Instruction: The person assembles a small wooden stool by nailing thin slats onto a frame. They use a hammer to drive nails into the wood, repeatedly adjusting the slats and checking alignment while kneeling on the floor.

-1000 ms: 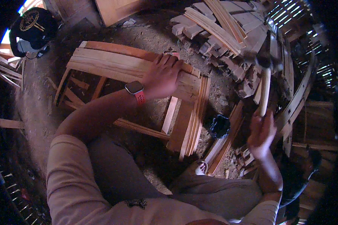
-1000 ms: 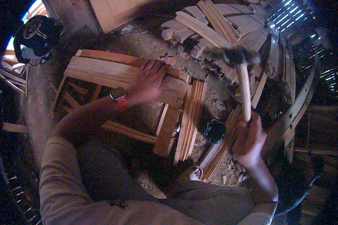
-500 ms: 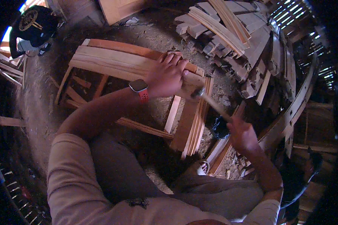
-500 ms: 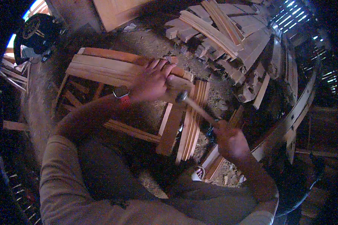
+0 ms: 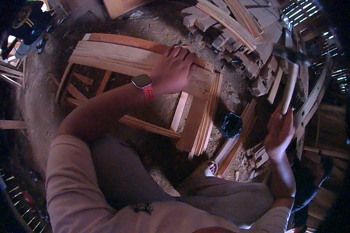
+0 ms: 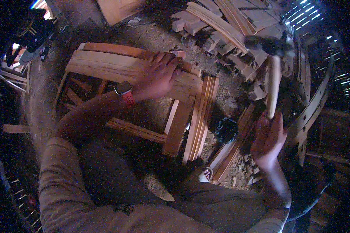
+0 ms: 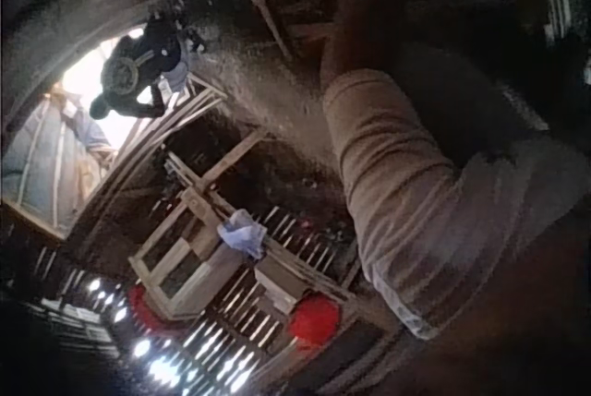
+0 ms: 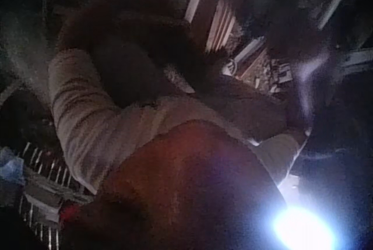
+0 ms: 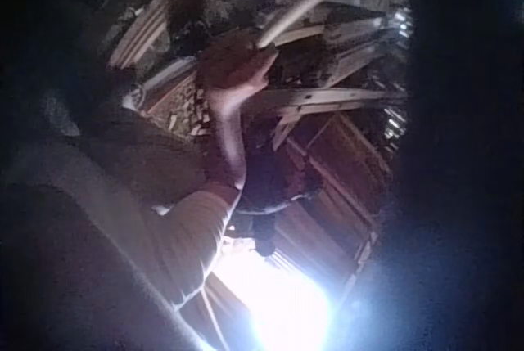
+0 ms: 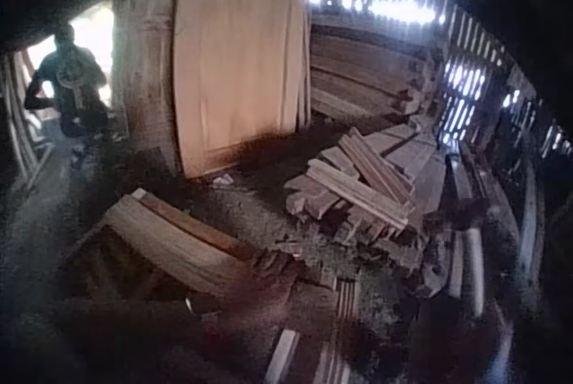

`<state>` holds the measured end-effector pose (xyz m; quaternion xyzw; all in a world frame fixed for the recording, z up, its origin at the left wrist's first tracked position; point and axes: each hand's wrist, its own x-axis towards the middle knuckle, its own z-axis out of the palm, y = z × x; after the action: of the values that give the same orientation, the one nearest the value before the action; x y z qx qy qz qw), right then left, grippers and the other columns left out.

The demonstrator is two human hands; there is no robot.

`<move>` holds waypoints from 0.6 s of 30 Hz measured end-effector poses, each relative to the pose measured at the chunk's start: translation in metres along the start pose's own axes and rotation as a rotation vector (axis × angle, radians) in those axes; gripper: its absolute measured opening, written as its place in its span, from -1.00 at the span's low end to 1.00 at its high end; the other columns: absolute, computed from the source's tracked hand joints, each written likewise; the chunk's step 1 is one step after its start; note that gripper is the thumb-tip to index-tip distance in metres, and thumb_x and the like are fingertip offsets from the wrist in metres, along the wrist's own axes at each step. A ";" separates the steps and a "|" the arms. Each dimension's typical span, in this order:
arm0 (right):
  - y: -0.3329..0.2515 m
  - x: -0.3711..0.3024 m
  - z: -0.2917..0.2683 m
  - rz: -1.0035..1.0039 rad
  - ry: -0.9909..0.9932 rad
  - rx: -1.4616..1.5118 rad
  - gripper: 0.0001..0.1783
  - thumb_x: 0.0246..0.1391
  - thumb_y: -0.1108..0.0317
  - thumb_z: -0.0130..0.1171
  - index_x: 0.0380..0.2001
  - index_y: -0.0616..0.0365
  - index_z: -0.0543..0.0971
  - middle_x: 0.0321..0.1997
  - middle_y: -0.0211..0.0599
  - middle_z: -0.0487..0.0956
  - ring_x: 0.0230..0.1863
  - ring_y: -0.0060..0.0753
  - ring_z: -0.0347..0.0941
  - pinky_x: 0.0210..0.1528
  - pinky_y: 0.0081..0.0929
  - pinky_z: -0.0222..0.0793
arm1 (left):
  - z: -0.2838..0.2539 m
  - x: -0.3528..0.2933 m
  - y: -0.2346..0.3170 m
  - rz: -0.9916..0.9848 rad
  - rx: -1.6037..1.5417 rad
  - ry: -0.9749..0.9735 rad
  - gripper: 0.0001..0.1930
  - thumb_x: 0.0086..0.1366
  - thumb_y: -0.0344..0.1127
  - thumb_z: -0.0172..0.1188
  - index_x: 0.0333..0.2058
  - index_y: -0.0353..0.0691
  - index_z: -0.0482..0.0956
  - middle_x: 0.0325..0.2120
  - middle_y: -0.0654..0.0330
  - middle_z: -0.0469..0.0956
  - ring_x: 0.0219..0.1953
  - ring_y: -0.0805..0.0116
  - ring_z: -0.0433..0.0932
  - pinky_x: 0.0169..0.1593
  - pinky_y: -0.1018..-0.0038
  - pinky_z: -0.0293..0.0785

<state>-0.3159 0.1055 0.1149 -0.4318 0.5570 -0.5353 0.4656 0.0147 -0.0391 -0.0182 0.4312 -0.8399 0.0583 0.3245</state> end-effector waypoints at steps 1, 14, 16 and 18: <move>0.006 -0.005 0.002 0.009 -0.008 0.142 -0.84 0.50 0.24 -0.14 -0.14 -0.01 0.43 -0.28 -0.48 0.41 -0.25 -0.60 0.37 -0.20 -0.54 0.39 | 0.001 -0.002 0.000 0.008 0.008 -0.003 -0.61 0.36 -0.17 0.13 0.03 -0.31 0.51 0.03 -0.10 0.50 0.16 -0.03 0.42 0.28 0.02 0.28; 0.009 -0.007 -0.003 0.065 -0.054 -0.154 -0.81 0.47 0.23 -0.05 -0.17 0.07 0.46 -0.33 -0.45 0.42 -0.34 -0.59 0.39 -0.34 -0.48 0.43 | 0.004 0.002 0.002 0.004 0.031 0.043 -0.64 0.36 -0.15 0.13 -0.01 -0.29 0.53 0.00 -0.03 0.52 0.13 0.03 0.44 0.24 0.05 0.31; 0.008 0.000 -0.011 0.048 -0.140 -0.496 -0.80 0.48 0.19 -0.06 -0.15 0.05 0.45 -0.33 -0.46 0.44 -0.35 -0.58 0.40 -0.35 -0.47 0.44 | 0.004 0.000 0.002 0.006 0.050 0.050 -0.65 0.36 -0.16 0.13 -0.02 -0.29 0.53 -0.02 -0.01 0.52 0.12 0.04 0.45 0.23 0.05 0.31; 0.001 -0.003 -0.009 -0.220 -0.139 -0.731 -0.84 0.43 0.27 -0.03 -0.11 0.09 0.46 -0.30 -0.41 0.49 -0.39 -0.54 0.43 -0.40 -0.44 0.43 | -0.001 -0.001 0.000 -0.016 0.075 0.015 -0.66 0.36 -0.16 0.13 -0.04 -0.28 0.53 -0.04 -0.01 0.53 0.10 0.04 0.45 0.24 0.04 0.31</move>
<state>-0.3241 0.1101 0.1139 -0.6617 0.6285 -0.3178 0.2571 0.0158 -0.0379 -0.0179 0.4493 -0.8311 0.0905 0.3150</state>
